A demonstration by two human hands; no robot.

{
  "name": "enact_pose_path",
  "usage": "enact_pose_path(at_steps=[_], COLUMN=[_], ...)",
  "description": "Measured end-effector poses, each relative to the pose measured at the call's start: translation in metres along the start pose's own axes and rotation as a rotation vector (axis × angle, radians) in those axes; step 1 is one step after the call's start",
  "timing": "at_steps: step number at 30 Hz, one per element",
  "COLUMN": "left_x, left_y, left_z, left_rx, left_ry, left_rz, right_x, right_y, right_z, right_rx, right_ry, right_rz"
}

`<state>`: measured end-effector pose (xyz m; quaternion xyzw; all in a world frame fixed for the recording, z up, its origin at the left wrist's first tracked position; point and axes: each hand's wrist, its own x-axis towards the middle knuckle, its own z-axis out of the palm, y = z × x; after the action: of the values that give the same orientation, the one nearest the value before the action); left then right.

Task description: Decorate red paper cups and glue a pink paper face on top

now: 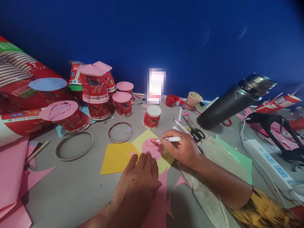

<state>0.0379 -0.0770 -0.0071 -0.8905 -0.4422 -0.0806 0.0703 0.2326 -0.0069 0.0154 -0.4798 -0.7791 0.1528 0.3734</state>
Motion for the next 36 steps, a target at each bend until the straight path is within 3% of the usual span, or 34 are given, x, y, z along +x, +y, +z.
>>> enact_pose_path(at_steps=[8, 19, 25, 36], left_x=[-0.002, -0.003, -0.002, -0.004], left_y=[0.001, 0.000, 0.001, -0.002], left_z=[0.005, -0.012, -0.014, 0.004], left_rx=[-0.003, -0.025, 0.012, -0.003], left_ry=[0.028, -0.039, -0.033, 0.060], left_rz=[-0.020, -0.015, -0.017, 0.013], right_x=[-0.003, -0.001, -0.002, -0.001], right_y=[0.000, -0.001, -0.005, -0.004], right_z=[-0.007, -0.009, -0.008, 0.000], right_rx=[-0.043, -0.030, 0.107, 0.193], right_ry=[0.031, 0.046, 0.013, -0.047], right_rz=[0.001, 0.002, 0.034, 0.033])
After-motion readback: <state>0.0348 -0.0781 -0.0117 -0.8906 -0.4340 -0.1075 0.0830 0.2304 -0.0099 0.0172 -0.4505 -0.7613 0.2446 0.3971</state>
